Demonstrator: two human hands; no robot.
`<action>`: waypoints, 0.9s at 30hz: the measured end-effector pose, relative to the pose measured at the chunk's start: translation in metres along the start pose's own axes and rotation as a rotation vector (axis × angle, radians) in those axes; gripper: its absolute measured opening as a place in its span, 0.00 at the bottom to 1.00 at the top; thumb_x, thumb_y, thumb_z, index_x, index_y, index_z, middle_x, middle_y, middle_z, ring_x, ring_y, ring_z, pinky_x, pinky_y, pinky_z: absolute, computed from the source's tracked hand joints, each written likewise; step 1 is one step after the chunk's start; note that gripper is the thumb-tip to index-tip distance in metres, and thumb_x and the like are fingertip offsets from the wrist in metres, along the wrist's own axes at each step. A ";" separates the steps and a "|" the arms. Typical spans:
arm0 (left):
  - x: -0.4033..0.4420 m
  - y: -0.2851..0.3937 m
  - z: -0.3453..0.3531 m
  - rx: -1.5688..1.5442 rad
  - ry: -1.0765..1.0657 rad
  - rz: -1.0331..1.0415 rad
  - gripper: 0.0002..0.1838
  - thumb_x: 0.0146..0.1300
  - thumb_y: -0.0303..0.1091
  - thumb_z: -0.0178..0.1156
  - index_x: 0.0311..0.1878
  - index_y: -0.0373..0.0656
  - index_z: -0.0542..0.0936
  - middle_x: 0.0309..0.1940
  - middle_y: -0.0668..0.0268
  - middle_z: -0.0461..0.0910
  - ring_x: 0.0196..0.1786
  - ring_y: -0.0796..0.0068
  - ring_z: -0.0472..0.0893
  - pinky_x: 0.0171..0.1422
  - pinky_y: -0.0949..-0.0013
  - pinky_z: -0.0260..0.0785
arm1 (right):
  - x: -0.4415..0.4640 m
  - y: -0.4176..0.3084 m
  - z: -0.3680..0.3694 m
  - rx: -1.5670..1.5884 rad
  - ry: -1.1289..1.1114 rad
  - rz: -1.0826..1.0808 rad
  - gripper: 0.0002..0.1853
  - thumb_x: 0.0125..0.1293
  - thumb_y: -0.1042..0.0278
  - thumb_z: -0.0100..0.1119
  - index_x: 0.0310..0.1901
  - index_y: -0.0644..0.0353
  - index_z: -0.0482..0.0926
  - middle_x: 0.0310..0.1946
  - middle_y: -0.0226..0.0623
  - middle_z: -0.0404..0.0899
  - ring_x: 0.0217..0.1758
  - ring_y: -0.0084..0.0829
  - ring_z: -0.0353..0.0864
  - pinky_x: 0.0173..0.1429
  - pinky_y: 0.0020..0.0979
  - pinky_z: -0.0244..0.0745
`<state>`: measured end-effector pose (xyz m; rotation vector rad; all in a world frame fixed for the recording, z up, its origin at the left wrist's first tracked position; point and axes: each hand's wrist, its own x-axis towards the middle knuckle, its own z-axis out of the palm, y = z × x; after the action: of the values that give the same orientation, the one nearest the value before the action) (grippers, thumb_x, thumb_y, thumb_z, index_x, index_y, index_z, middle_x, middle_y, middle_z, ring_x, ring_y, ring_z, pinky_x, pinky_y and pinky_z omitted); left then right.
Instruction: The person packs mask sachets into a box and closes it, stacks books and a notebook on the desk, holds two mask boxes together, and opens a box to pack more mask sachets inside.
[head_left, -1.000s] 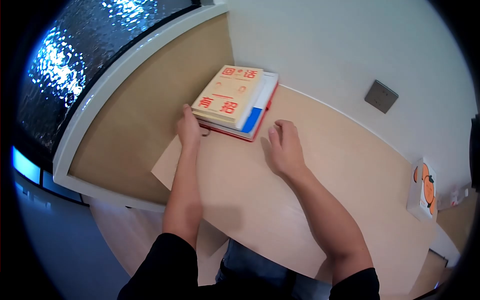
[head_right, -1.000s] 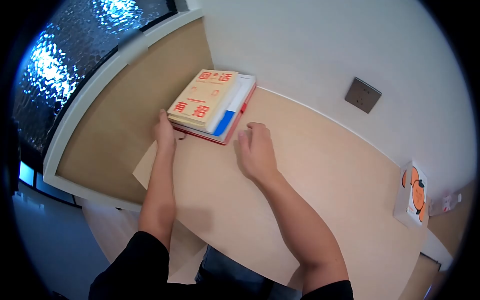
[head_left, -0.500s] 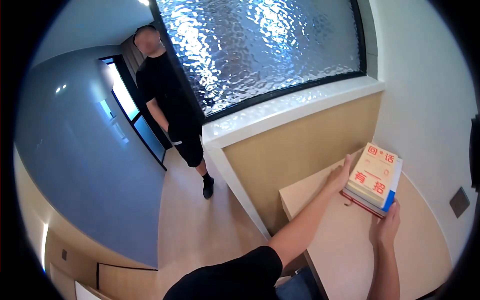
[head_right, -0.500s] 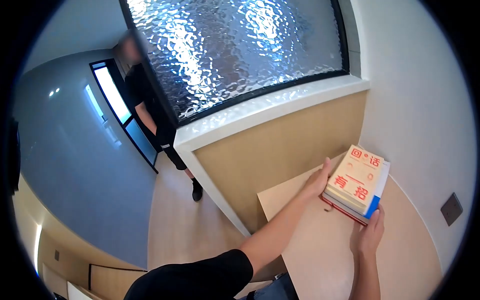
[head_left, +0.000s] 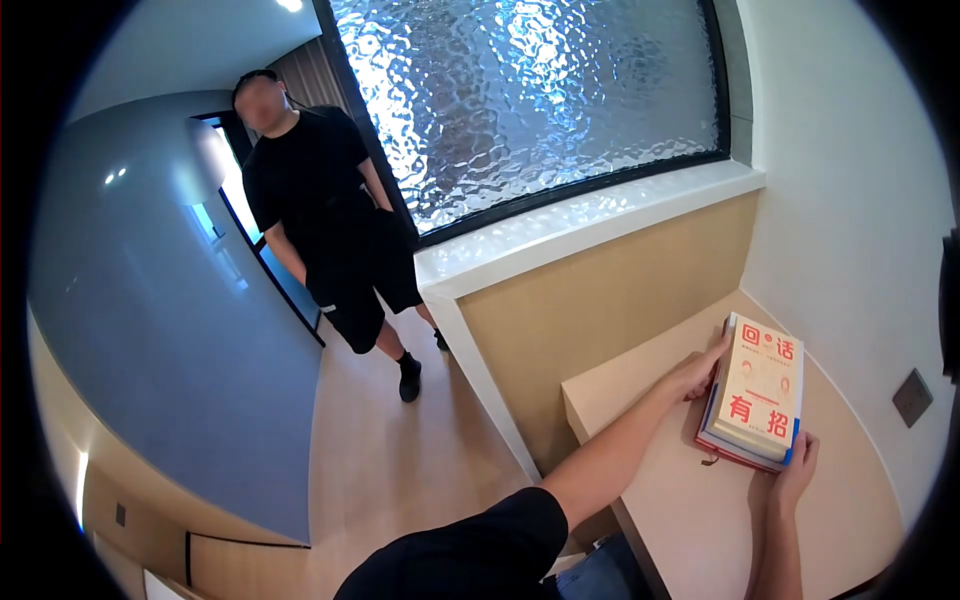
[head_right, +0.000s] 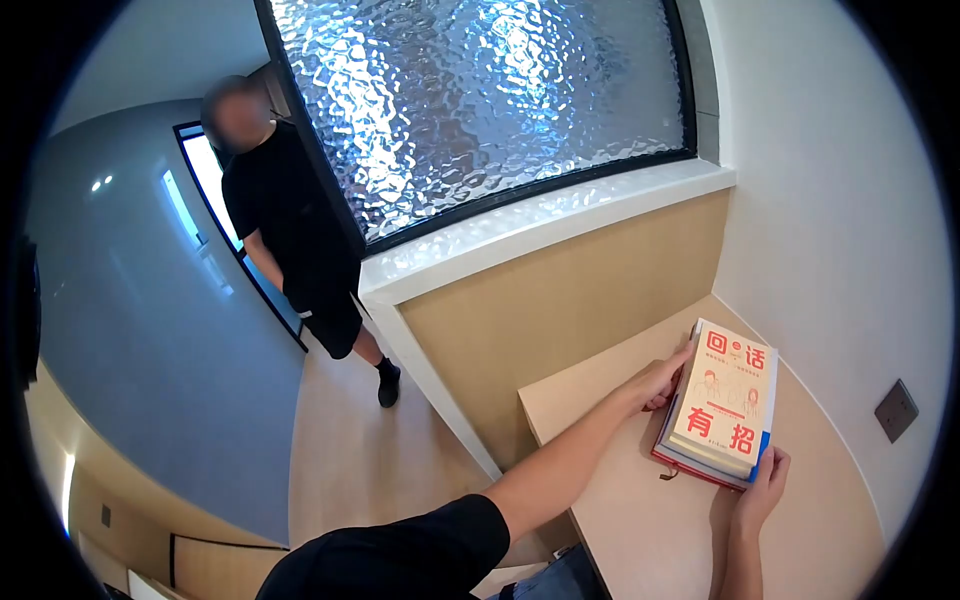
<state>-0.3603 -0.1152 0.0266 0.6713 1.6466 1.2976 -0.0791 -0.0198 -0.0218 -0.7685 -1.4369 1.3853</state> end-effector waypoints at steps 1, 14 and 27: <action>0.002 0.000 0.001 -0.032 -0.005 0.023 0.42 0.72 0.83 0.41 0.31 0.51 0.81 0.14 0.82 0.51 0.16 0.83 0.48 0.23 0.69 0.40 | 0.001 0.002 -0.004 -0.008 -0.012 -0.005 0.14 0.86 0.58 0.48 0.50 0.62 0.75 0.43 0.31 0.80 0.47 0.23 0.77 0.57 0.31 0.75; 0.033 -0.017 0.057 -0.614 -0.508 0.138 0.49 0.77 0.65 0.55 0.85 0.36 0.56 0.80 0.47 0.66 0.77 0.56 0.74 0.80 0.57 0.69 | -0.049 -0.018 -0.006 0.587 -0.079 0.243 0.35 0.83 0.37 0.43 0.77 0.57 0.63 0.66 0.38 0.78 0.71 0.35 0.74 0.76 0.47 0.67; -0.015 0.058 0.119 -0.259 -0.308 0.255 0.36 0.67 0.37 0.64 0.76 0.36 0.66 0.60 0.54 0.81 0.57 0.66 0.85 0.62 0.62 0.82 | -0.099 -0.021 -0.051 -0.657 0.114 -0.188 0.29 0.79 0.65 0.52 0.73 0.70 0.59 0.75 0.64 0.55 0.73 0.58 0.62 0.83 0.54 0.53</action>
<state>-0.2545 -0.0564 0.0823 0.8916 1.1482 1.4730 0.0049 -0.0949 -0.0270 -1.0666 -1.8390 0.7038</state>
